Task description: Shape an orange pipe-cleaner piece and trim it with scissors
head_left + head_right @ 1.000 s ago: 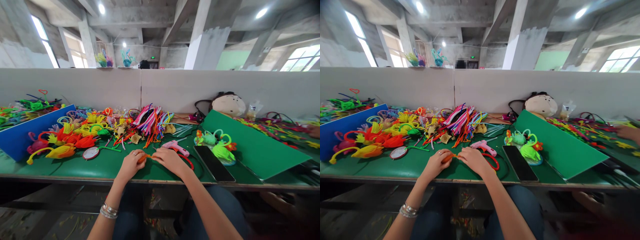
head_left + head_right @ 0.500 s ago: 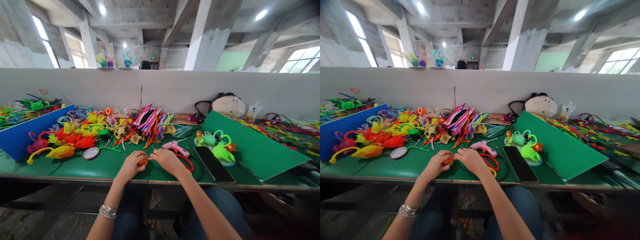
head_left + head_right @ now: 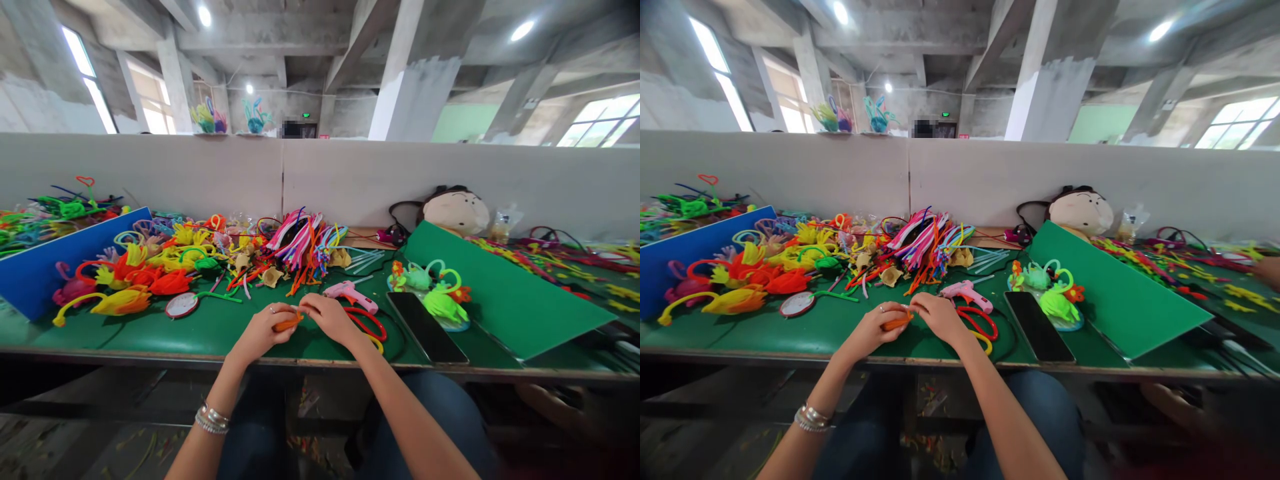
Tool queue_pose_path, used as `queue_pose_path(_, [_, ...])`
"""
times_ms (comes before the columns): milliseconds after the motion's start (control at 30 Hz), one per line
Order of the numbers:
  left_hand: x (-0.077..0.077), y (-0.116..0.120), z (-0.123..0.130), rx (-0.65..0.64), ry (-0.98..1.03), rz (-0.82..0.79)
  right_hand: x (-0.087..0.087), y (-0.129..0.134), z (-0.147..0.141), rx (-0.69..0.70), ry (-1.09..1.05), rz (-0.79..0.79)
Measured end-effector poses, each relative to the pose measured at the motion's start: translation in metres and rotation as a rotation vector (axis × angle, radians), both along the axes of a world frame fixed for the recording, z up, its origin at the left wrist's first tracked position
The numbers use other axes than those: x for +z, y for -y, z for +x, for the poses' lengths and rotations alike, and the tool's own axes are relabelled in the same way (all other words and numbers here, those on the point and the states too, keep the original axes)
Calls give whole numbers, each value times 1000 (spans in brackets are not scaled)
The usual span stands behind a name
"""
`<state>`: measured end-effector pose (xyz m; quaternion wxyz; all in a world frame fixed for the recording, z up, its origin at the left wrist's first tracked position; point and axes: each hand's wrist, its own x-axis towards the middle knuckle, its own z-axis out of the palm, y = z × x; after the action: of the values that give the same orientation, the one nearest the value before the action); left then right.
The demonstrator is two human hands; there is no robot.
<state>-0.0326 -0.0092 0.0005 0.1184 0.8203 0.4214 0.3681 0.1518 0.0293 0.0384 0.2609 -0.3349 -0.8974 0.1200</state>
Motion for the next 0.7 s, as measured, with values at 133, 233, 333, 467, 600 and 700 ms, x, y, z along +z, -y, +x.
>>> queue_pose_path(133, [2, 1, -1, -51, 123, -36, -2, -1, -3, 49, -95, -89])
queue_pose_path(233, [2, 1, -2, -70, 220, -36, -7, -1, -8, 54, -135, -114])
queue_pose_path(333, [2, 1, -4, -63, 267, -22, -12, 1, -12, 64, -153, -129])
queue_pose_path(467, [2, 0, -5, -33, 280, -15, -12, 3, -13, 41, -170, -107])
queue_pose_path(600, [1, 0, -4, -3, 301, -7, -10, 5, -13, 51, -178, -80])
queue_pose_path(700, [1, 2, -4, 55, 317, -40, -9, 8, -15, 58, -183, -64])
